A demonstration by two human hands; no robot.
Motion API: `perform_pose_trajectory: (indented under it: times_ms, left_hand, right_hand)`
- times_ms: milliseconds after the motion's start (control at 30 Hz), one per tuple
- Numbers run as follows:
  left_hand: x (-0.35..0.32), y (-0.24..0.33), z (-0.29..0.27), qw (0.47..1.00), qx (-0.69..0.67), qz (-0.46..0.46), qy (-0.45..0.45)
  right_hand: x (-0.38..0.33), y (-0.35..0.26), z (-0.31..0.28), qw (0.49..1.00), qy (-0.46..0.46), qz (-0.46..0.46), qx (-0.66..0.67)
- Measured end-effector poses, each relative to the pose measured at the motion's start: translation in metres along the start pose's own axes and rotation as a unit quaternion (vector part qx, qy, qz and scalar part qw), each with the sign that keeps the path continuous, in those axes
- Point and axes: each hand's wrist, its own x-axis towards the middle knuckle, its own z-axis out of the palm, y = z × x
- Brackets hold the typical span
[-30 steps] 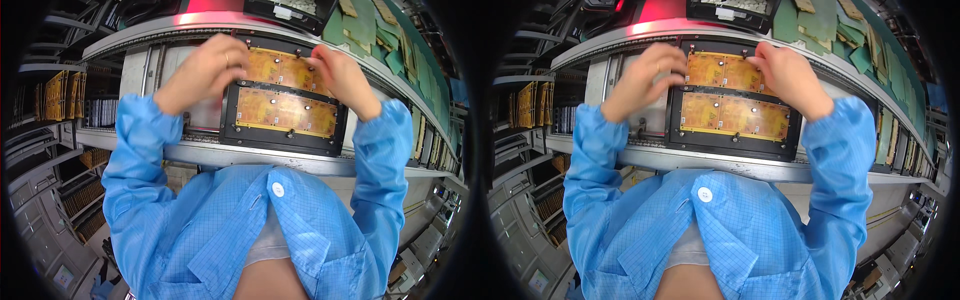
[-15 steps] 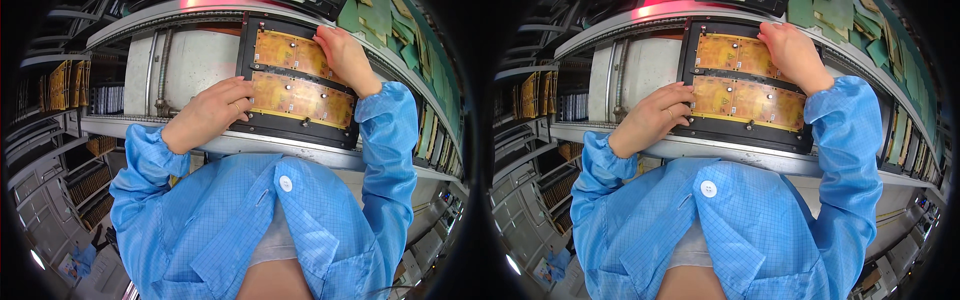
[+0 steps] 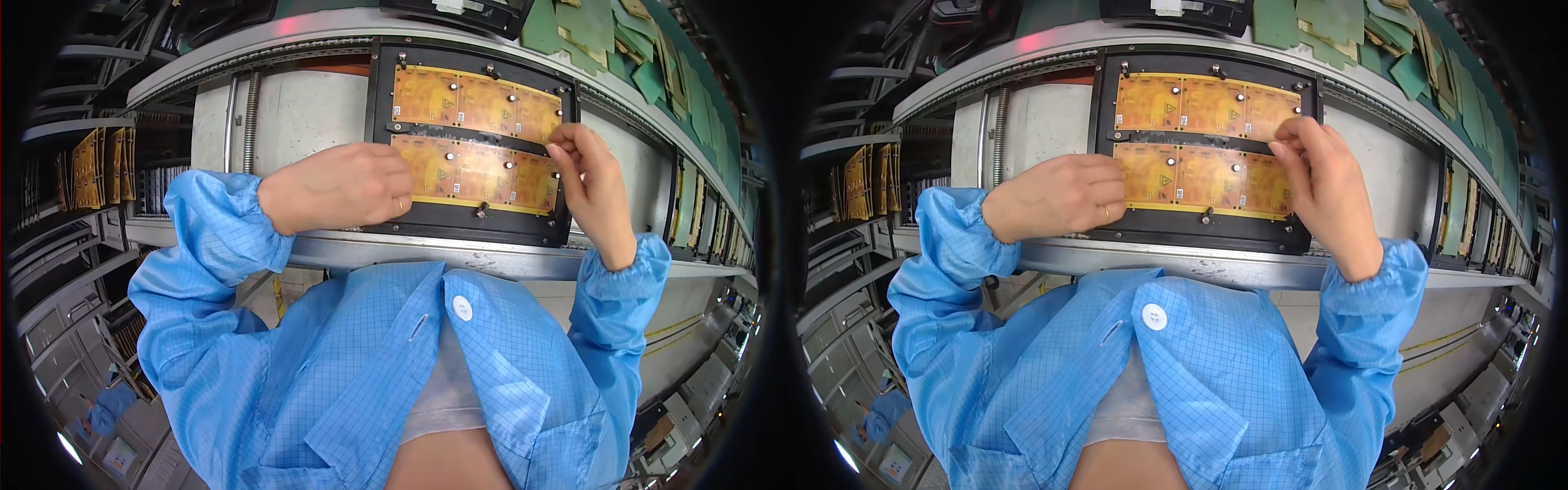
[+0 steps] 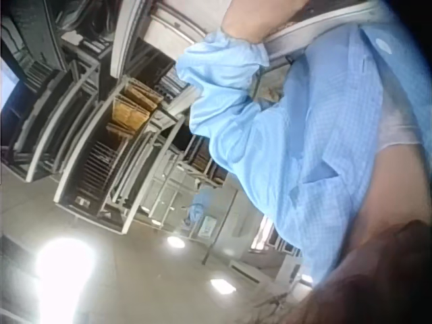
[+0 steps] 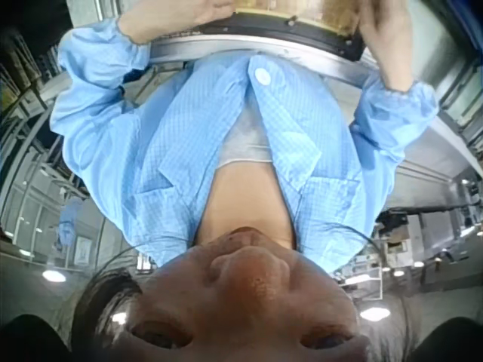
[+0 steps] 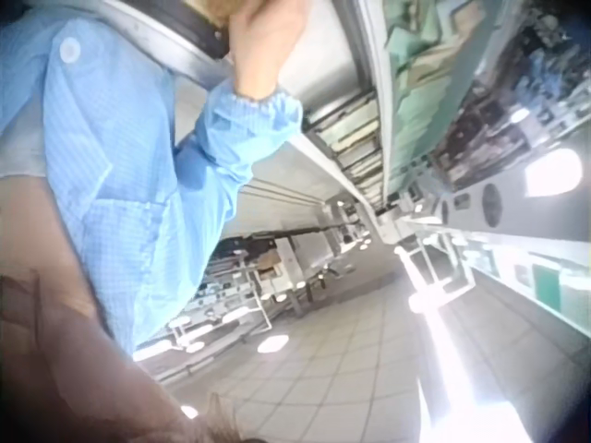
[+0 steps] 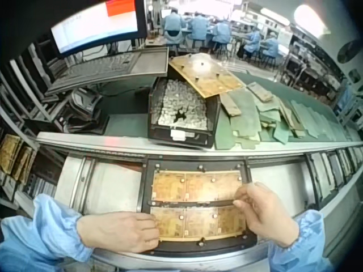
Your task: Assembling circuit boards by placing them into a fixture and applying protective film.
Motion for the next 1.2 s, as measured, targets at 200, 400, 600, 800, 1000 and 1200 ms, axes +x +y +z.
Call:
perform_pose_trajectory:
  times_ms: [200,400,600,800,1000,1200]
  left_hand:
    - [0.011,-0.013,0.01,0.953,0.042,-0.281,0.107]
    - [0.024,-0.036,0.024,0.964,0.135,-0.23,0.011]
    - [0.038,-0.015,0.033,0.915,0.164,-0.367,0.033]
    - [0.057,-0.002,0.006,0.883,0.101,-0.458,0.019]
    - [0.056,0.002,0.016,0.943,0.055,-0.301,0.134]
    - [0.053,0.003,0.021,0.947,0.051,-0.3,0.098]
  right_hand:
    - [-0.013,-0.003,0.006,0.989,-0.018,-0.111,-0.097]
    - [-0.001,-0.013,0.036,0.975,-0.094,-0.134,-0.148]
    - [0.0,-0.013,0.045,0.969,-0.083,-0.127,-0.194]
    - [0.018,0.021,0.021,0.985,0.015,-0.157,-0.071]
    - [0.058,0.092,-0.018,0.94,0.097,-0.114,-0.305]
    - [0.083,0.087,-0.025,0.901,-0.035,-0.254,-0.351]
